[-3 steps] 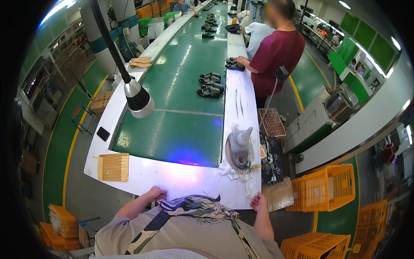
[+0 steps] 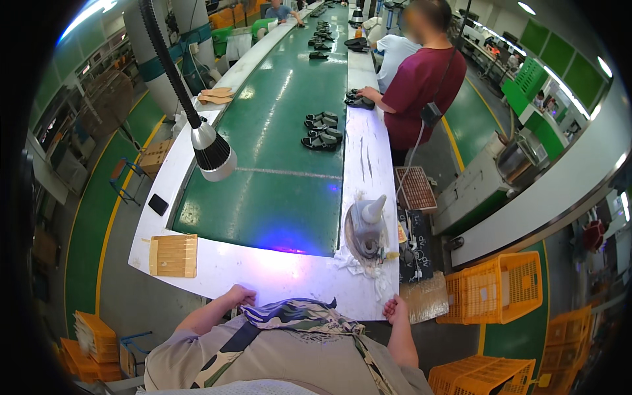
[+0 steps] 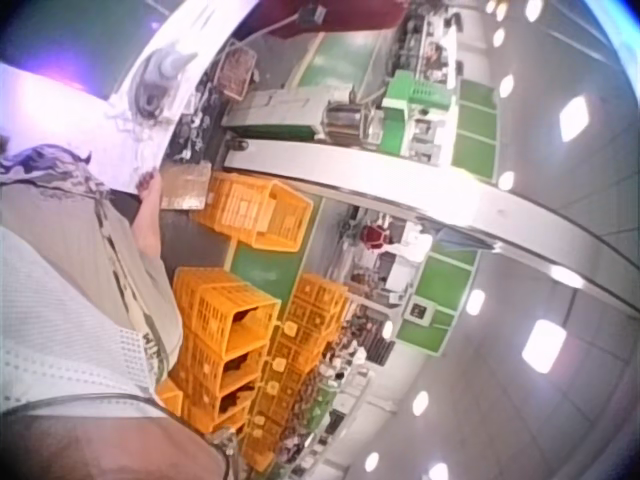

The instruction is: Applying liquid to shoe soles using a brush and inspecting them under UV light on an industrial assembly line.

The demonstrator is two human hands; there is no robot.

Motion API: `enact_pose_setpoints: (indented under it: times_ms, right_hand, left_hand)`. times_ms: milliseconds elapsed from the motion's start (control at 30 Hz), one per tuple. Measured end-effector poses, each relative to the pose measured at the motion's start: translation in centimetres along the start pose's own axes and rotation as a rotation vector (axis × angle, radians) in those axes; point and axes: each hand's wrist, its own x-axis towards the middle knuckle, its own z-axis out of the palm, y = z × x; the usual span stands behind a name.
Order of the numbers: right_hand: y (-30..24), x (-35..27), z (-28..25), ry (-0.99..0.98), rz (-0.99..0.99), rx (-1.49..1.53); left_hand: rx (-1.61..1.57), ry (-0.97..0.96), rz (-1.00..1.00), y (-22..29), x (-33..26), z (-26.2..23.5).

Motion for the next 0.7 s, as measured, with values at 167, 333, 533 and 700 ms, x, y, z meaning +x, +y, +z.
enact_pose_setpoints:
  times_ms: [167,333,533,700]
  right_hand:
    - [-0.1,0.3,-0.3,0.004,0.008,-0.024]
    - [0.0,0.5,-0.3,0.012,0.012,-0.023]
    - [0.0,0.2,-0.2,0.016,0.017,-0.036]
    - [0.0,0.4,-0.5,0.017,0.011,-0.033]
  left_hand:
    - [-0.017,-0.011,-0.008,0.5,-0.3,0.1]
    - [0.002,0.001,0.006,-0.1,0.1,0.1]
    - [-0.026,-0.003,0.038,-0.9,0.9,-0.1]
    - [-0.021,-0.002,0.042,-0.8,1.0,0.0]
